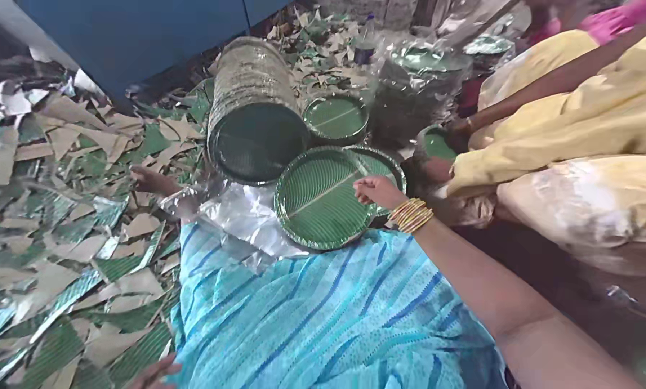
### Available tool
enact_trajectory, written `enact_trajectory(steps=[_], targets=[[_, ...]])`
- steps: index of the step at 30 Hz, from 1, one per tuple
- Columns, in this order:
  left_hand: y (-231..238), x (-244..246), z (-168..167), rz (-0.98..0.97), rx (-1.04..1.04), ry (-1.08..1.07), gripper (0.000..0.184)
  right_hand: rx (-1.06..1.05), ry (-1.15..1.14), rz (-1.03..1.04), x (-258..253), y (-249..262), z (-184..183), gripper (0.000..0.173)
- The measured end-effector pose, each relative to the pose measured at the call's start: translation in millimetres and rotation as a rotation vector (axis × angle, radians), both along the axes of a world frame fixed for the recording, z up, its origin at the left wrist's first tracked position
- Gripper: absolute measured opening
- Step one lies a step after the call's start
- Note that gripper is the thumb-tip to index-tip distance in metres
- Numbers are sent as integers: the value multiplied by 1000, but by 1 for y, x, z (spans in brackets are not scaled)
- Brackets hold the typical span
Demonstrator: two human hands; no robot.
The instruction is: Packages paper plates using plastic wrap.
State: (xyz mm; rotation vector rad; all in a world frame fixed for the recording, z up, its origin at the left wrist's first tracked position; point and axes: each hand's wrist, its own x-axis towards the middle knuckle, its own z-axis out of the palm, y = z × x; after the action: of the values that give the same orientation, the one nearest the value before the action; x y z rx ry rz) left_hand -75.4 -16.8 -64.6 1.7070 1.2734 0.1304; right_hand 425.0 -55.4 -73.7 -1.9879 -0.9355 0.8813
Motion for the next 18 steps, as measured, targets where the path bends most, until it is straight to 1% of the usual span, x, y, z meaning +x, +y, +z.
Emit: enact_trajectory(steps=[2,3,4,5,7,8,10,12,13,15,17,18], targets=[[0,2,-1,-56,99,65,44,-13,-160,-76,-15,-11,-41,41],[2,0,-14,-135,236,72,44,27,-218,-137,-20,-18,-60,48],[5,3,-24,-190,339,70,43,68,-264,-194,-25,-23,-75,54],[8,12,-28,-234,394,84,43,97,-305,-237,-29,-28,-83,59],[17,40,-25,-312,387,165,43,188,-413,-308,-31,-30,-92,64],[22,56,-23,-352,366,218,43,215,-452,-343,-30,-30,-91,69],[32,84,-28,-418,357,297,43,221,-407,-432,-25,-28,-84,83],[43,104,-45,-435,364,359,43,113,-239,-509,-22,-29,-88,92],[50,113,-54,-429,354,390,43,30,-145,-536,-22,-30,-91,93],[62,130,-70,-412,336,439,42,-127,31,-545,-21,-27,-100,87],[70,146,-83,-413,312,482,40,-211,115,-534,-21,-21,-104,75],[72,153,-90,-417,322,485,40,-219,99,-517,-20,-18,-104,66]])
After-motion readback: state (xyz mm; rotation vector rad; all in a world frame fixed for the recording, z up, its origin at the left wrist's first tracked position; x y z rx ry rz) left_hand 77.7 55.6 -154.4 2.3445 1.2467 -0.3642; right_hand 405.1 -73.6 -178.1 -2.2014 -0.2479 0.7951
